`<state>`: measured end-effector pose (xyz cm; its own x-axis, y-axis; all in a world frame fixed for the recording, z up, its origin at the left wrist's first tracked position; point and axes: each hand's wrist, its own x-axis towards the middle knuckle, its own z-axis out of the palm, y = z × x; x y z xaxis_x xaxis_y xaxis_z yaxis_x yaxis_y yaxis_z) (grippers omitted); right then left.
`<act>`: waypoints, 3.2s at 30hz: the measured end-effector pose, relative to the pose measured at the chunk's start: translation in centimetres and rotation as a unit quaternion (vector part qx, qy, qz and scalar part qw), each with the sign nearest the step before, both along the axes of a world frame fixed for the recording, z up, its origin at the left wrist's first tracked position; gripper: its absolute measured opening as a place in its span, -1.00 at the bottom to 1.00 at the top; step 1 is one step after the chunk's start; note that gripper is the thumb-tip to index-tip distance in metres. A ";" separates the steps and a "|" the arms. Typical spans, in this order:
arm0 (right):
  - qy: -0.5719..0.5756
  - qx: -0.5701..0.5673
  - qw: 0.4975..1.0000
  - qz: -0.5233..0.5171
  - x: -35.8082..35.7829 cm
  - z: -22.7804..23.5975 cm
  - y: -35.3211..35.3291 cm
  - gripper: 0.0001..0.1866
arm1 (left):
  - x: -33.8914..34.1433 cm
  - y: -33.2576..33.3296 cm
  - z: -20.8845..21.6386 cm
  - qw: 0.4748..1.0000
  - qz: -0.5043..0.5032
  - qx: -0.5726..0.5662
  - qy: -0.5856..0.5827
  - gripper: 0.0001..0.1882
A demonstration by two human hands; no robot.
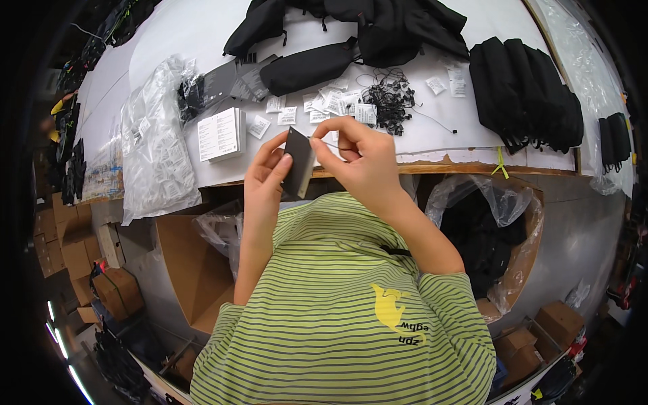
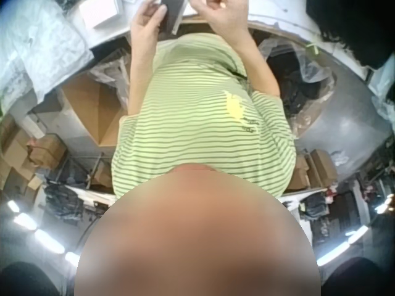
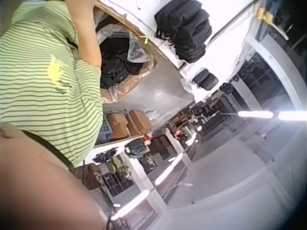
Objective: Packing manuals and silica packets into small black protective cases.
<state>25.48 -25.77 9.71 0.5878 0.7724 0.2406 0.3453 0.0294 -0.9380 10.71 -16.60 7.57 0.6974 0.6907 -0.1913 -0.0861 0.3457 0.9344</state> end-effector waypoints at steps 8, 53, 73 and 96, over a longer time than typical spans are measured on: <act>0.075 0.024 0.997 0.024 0.1 1.4 -0.5 -0.90 | -0.3 -0.3 -0.4 0.953 -0.010 -0.285 -0.099 -0.51; 0.362 -0.093 0.891 0.258 1.9 -3.0 -1.6 -0.84 | 1.6 -0.7 -1.2 0.978 -0.035 0.202 0.018 -0.92; 0.407 -0.037 0.907 0.103 3.5 -4.4 -7.0 -0.89 | 20.4 10.2 -3.3 0.911 0.066 0.408 0.004 -0.87; 0.172 -0.042 0.984 -0.001 3.7 1.5 -4.4 -0.94 | 5.3 8.1 9.2 0.909 0.086 0.406 0.028 -0.88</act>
